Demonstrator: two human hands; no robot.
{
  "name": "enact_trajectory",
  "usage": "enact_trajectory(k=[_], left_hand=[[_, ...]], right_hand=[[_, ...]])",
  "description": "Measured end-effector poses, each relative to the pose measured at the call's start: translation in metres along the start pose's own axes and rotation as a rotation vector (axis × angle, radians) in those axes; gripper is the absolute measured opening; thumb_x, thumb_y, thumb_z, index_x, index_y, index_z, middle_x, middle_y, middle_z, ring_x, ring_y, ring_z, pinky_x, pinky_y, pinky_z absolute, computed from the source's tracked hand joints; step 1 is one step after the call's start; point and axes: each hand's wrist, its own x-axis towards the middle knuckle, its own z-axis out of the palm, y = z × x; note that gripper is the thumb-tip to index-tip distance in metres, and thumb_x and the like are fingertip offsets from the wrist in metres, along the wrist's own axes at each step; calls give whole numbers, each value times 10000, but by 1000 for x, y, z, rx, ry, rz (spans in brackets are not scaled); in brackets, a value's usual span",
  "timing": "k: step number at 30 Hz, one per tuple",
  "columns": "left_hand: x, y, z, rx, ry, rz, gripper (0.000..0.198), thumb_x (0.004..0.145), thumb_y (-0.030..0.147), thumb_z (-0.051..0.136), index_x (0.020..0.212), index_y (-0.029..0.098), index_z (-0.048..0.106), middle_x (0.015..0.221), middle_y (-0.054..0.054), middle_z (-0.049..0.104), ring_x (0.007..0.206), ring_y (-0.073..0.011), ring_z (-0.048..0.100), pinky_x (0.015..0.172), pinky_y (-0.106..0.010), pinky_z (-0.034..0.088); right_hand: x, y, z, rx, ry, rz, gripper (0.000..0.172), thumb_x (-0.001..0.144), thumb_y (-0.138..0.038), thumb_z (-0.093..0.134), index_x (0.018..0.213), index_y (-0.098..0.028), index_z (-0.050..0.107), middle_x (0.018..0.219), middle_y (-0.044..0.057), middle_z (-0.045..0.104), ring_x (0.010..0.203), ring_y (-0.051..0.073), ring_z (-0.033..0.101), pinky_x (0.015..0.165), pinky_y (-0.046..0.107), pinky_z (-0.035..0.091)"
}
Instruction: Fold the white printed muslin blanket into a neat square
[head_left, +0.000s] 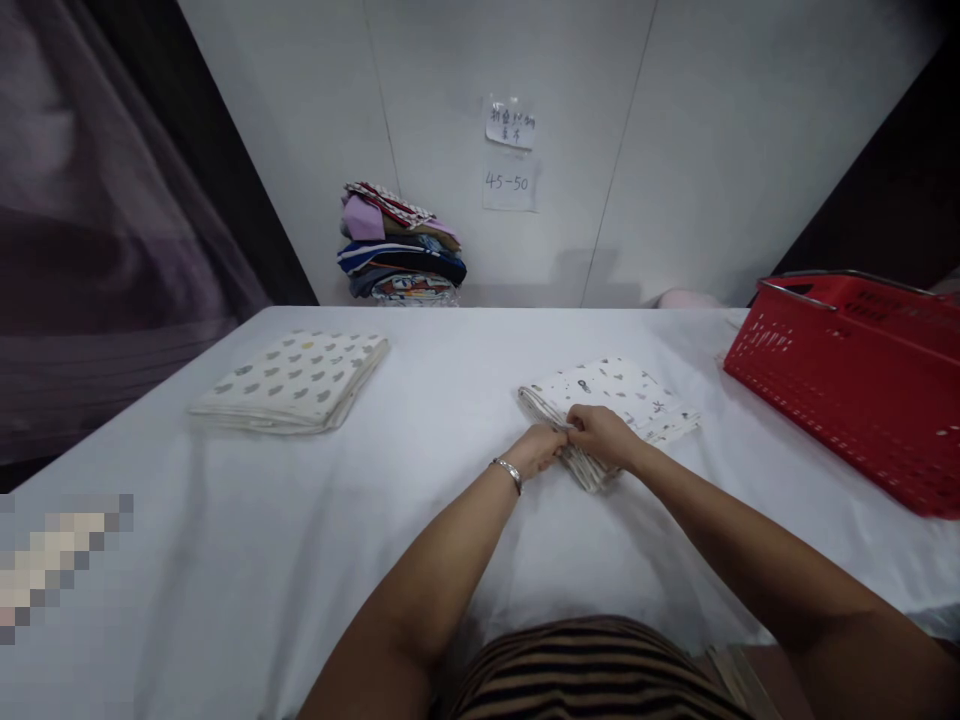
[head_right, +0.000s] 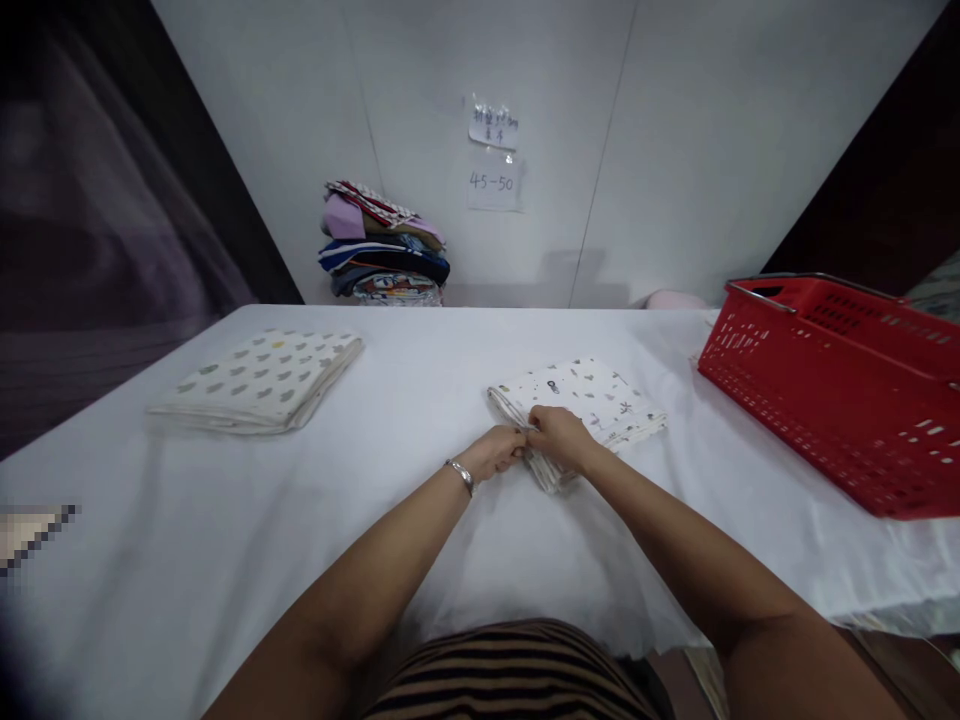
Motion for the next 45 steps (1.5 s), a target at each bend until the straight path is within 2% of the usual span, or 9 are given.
enact_trajectory(k=[10, 17, 21, 25, 28, 36, 41, 43, 45], left_hand=[[-2, -9, 4, 21, 30, -29, 216, 738, 198, 505, 561, 175, 384, 435, 66, 355, 329, -39, 246, 355, -202, 94], [-10, -12, -6, 123, 115, 45, 242, 748, 282, 522, 552, 149, 475, 513, 13, 484, 380, -60, 346, 367, -207, 197], [-7, -8, -20, 252, 318, 231, 164, 788, 284, 502, 758, 147, 589, 760, -45, 615, 618, -119, 530, 548, -221, 393], [4, -6, -26, 683, 607, 746, 262, 847, 266, 457, 1061, 177, 579, 1117, -85, 588, 1027, -201, 529, 896, -338, 402], [14, -12, -23, 985, 527, 972, 265, 872, 245, 436, 1094, 206, 578, 1213, -63, 559, 1171, -216, 452, 985, -395, 342], [21, -14, -19, 1090, 568, 947, 227, 868, 236, 444, 980, 227, 642, 1128, -38, 624, 1131, -215, 491, 967, -427, 350], [12, -6, -4, 1102, 512, 1096, 247, 879, 272, 446, 1037, 220, 628, 1166, -40, 610, 1180, -221, 450, 1058, -459, 246], [12, -10, 0, 1140, 407, 1128, 273, 893, 269, 417, 1080, 218, 610, 1204, -40, 590, 1204, -212, 435, 1075, -461, 223], [16, -17, 2, 1172, 316, 1114, 295, 903, 261, 391, 1112, 220, 595, 1221, -41, 582, 1210, -208, 435, 1074, -470, 227]], right_hand=[[0, 6, 9, 139, 6, -37, 103, 737, -220, 518, 792, -183, 596, 677, -4, 598, 620, 122, 500, 564, 220, 312], [-4, 16, 25, 232, 27, -78, 171, 804, -277, 492, 849, -182, 626, 701, 4, 600, 638, 134, 516, 585, 232, 351], [-22, 10, 24, 144, 63, -137, 271, 842, -327, 471, 1021, -188, 618, 828, 42, 625, 725, 162, 549, 645, 254, 397], [-49, 7, 39, -27, 210, -212, 460, 840, -275, 478, 1273, -122, 458, 1106, 138, 595, 982, 234, 546, 841, 348, 421], [-63, 11, 57, -152, 223, -314, 481, 850, -197, 434, 1320, -97, 409, 1312, 176, 469, 1193, 271, 427, 971, 433, 351], [-67, 11, 69, -230, 154, -285, 492, 893, -191, 350, 1376, -96, 347, 1428, 170, 325, 1318, 279, 264, 1040, 468, 271], [-71, 12, 53, -31, 171, -394, 553, 818, -244, 510, 1349, -151, 390, 1386, 158, 388, 1301, 279, 293, 1028, 468, 291], [-73, 27, 43, 135, 256, -480, 474, 816, -231, 513, 1287, -205, 466, 1313, 110, 487, 1264, 231, 366, 1023, 435, 316], [-74, 55, 31, 289, 422, -447, 340, 840, -213, 470, 1167, -230, 565, 1200, 76, 586, 1187, 198, 462, 1003, 413, 351]])
